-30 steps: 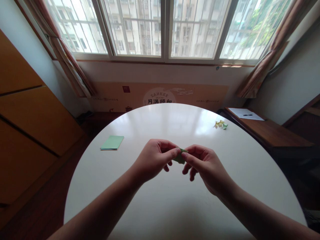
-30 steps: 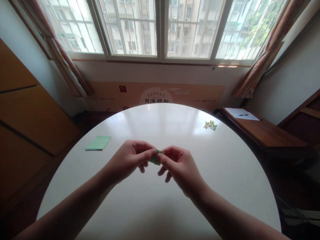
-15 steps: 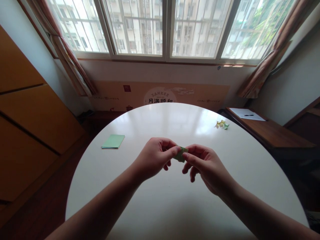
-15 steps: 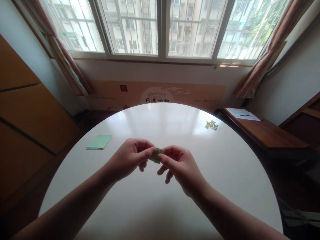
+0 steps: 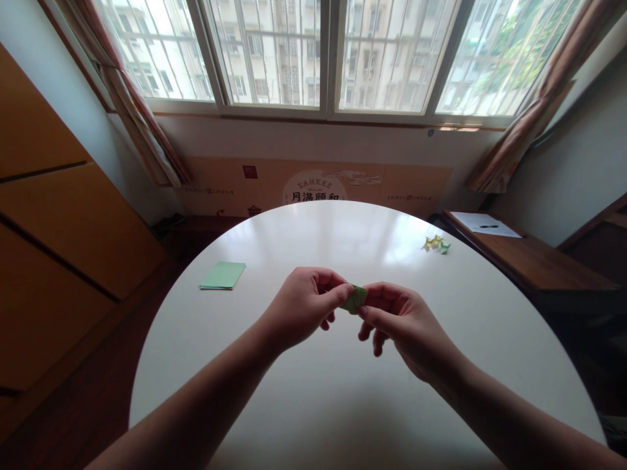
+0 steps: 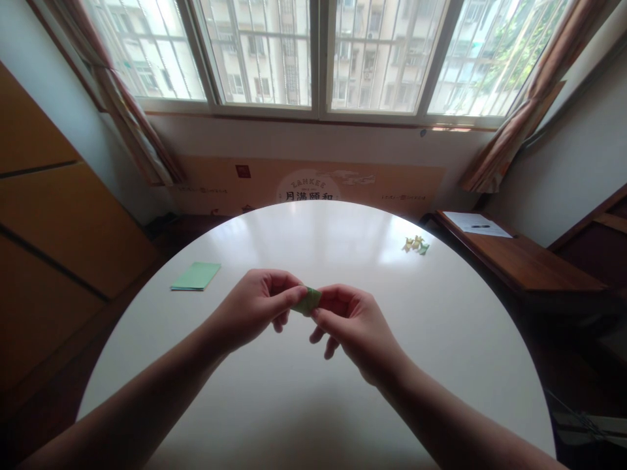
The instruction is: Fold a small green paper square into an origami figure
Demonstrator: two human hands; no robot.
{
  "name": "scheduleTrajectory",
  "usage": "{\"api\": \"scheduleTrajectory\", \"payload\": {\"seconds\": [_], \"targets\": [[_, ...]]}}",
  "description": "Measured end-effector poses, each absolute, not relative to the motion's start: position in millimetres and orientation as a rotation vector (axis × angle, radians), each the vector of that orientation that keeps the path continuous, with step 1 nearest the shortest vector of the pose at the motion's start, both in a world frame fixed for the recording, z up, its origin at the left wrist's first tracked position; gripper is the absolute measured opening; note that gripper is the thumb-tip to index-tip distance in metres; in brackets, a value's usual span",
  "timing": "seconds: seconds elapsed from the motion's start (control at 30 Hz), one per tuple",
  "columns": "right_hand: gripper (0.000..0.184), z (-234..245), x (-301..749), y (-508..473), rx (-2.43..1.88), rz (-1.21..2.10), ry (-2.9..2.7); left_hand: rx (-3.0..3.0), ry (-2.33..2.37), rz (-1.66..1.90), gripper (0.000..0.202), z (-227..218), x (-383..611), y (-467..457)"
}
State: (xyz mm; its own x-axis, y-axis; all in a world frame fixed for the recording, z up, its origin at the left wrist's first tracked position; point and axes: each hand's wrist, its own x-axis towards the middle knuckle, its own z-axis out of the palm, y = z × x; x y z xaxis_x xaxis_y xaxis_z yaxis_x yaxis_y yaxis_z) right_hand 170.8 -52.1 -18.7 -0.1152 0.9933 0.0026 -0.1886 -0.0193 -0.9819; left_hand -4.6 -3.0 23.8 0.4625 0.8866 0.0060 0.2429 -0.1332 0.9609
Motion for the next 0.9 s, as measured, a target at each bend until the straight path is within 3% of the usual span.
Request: {"api": "scheduleTrajectory", "payload": {"seconds": [0.3,0.9], "targets": [[0.029,-20.9,168.4,-51.8,-1.030,1.338,-1.191,1.793,1.032,0.810,0.017,21.6,-4.2,-8.4],[0.022,-22.2,170.1,-52.9,-1.024,1.288,-1.217,1.712,0.996,0.767,0.015,20.1,-2.8,-5.1]]}}
